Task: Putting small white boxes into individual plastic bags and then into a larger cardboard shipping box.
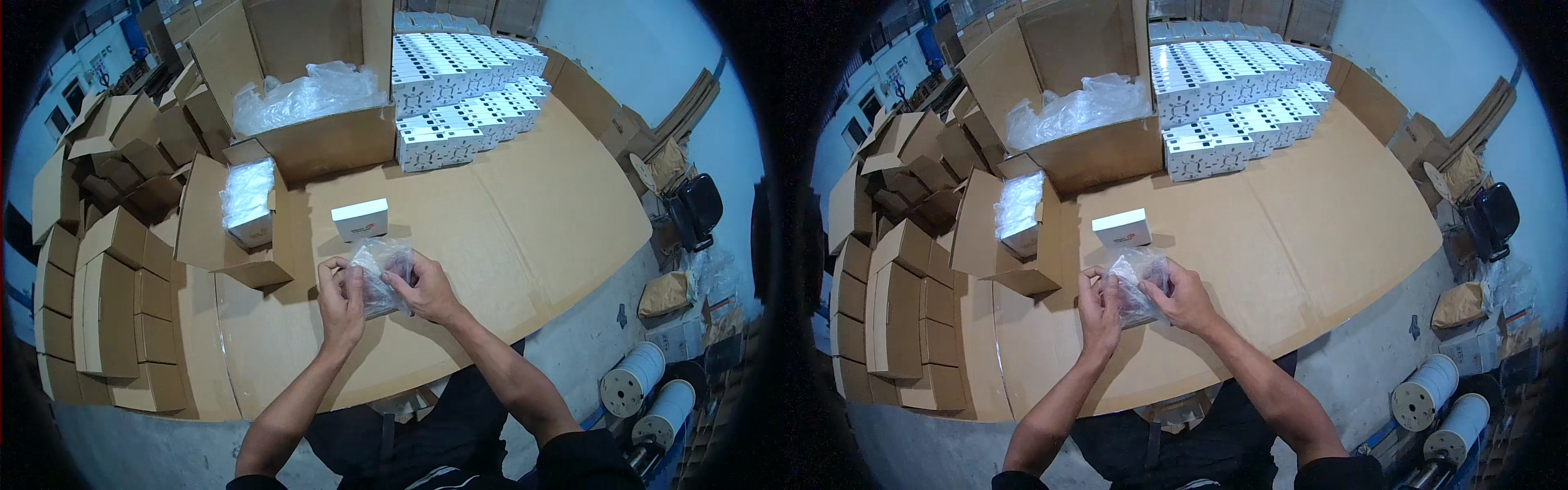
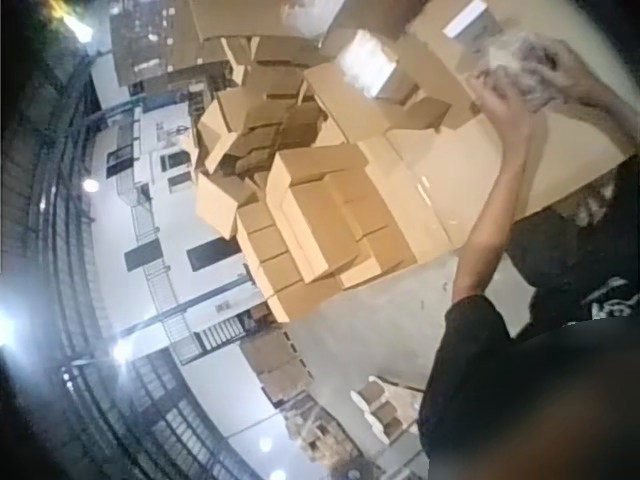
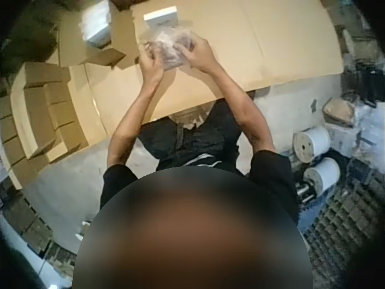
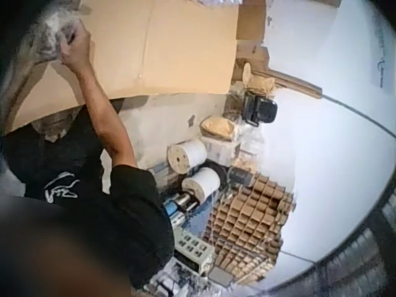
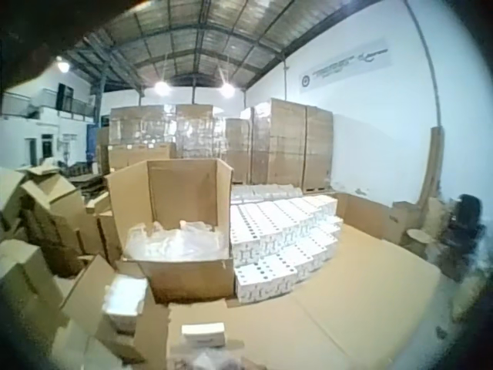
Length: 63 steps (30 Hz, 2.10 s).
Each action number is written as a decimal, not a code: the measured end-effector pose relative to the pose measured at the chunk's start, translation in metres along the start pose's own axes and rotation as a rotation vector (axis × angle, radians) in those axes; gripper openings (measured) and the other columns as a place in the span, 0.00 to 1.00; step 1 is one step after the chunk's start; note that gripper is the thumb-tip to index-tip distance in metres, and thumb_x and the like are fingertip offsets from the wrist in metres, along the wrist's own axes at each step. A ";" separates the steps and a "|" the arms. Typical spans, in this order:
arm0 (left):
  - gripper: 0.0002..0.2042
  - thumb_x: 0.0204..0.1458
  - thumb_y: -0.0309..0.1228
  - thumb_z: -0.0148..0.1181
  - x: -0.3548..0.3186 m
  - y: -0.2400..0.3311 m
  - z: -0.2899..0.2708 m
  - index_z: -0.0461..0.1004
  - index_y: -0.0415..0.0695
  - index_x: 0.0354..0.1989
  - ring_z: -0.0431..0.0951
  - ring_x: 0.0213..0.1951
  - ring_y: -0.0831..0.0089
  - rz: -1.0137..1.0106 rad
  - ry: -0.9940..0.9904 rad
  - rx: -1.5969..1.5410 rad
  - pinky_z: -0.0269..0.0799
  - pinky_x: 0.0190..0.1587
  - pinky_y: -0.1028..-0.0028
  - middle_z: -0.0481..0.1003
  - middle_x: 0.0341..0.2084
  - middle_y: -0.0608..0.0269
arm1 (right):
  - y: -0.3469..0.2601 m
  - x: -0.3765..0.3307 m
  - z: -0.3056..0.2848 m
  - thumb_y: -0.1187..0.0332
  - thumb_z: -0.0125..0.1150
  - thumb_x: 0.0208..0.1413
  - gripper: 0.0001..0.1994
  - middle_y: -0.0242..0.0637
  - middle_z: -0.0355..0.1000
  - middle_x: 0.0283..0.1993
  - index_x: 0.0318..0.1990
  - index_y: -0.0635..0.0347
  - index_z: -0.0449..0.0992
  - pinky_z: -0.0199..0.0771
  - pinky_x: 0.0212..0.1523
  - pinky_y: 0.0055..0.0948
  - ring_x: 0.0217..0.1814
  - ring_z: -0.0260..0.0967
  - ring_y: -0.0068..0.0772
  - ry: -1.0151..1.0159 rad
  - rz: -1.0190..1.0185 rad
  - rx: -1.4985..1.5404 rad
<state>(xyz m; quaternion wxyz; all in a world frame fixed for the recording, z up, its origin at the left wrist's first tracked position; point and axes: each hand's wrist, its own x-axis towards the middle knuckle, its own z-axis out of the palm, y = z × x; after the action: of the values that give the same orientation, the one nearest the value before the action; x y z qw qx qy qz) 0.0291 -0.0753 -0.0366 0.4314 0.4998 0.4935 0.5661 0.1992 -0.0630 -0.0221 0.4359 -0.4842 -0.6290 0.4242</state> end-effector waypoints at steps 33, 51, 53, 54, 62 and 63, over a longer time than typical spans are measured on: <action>0.13 0.71 0.37 0.47 0.010 0.009 -0.017 0.70 0.40 0.38 0.63 0.28 0.83 0.203 0.070 0.202 0.62 0.31 0.78 0.66 0.24 0.71 | 0.000 0.000 0.020 0.69 0.60 0.66 0.10 0.30 0.75 0.33 0.48 0.67 0.73 0.70 0.32 0.20 0.31 0.69 0.15 0.220 0.120 0.306; 0.20 0.50 0.25 0.73 0.022 0.015 -0.019 0.72 0.40 0.49 0.80 0.44 0.72 -0.083 -0.259 0.058 0.78 0.48 0.72 0.79 0.40 0.61 | -0.007 0.009 0.004 0.69 0.54 0.68 0.08 0.29 0.73 0.35 0.45 0.63 0.76 0.69 0.35 0.20 0.36 0.67 0.16 0.404 0.101 0.373; 0.20 0.50 0.25 0.74 0.024 0.012 -0.021 0.71 0.41 0.48 0.79 0.45 0.74 -0.162 -0.296 0.011 0.78 0.47 0.73 0.79 0.40 0.61 | -0.027 0.013 -0.003 0.72 0.57 0.65 0.08 0.33 0.74 0.41 0.48 0.62 0.76 0.71 0.39 0.22 0.40 0.70 0.20 0.599 -0.115 0.209; 0.20 0.50 0.25 0.74 0.025 0.012 -0.020 0.71 0.41 0.48 0.79 0.45 0.74 -0.161 -0.298 0.009 0.78 0.47 0.73 0.79 0.40 0.61 | -0.036 0.010 -0.014 0.76 0.62 0.57 0.11 0.38 0.74 0.48 0.48 0.60 0.77 0.73 0.43 0.28 0.48 0.71 0.30 0.503 -0.190 -0.001; 0.19 0.49 0.25 0.74 0.026 0.008 -0.018 0.71 0.41 0.47 0.80 0.43 0.75 -0.134 -0.290 -0.155 0.78 0.46 0.72 0.79 0.40 0.61 | -0.053 0.025 -0.018 0.73 0.72 0.44 0.16 0.40 0.71 0.51 0.43 0.58 0.78 0.70 0.53 0.40 0.54 0.68 0.44 0.140 -0.712 -0.723; 0.19 0.49 0.25 0.74 0.027 0.008 -0.019 0.71 0.41 0.47 0.80 0.43 0.75 -0.130 -0.286 -0.153 0.78 0.46 0.72 0.79 0.40 0.61 | -0.049 0.028 -0.017 0.72 0.73 0.44 0.15 0.40 0.72 0.50 0.41 0.58 0.78 0.69 0.54 0.40 0.53 0.69 0.43 0.106 -0.745 -0.760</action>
<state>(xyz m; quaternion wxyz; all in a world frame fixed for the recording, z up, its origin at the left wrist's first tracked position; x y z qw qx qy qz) 0.0072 -0.0527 -0.0249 0.5698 0.5079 0.4139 0.4960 0.1998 -0.0418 0.0334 0.3821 -0.3725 -0.8446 -0.0421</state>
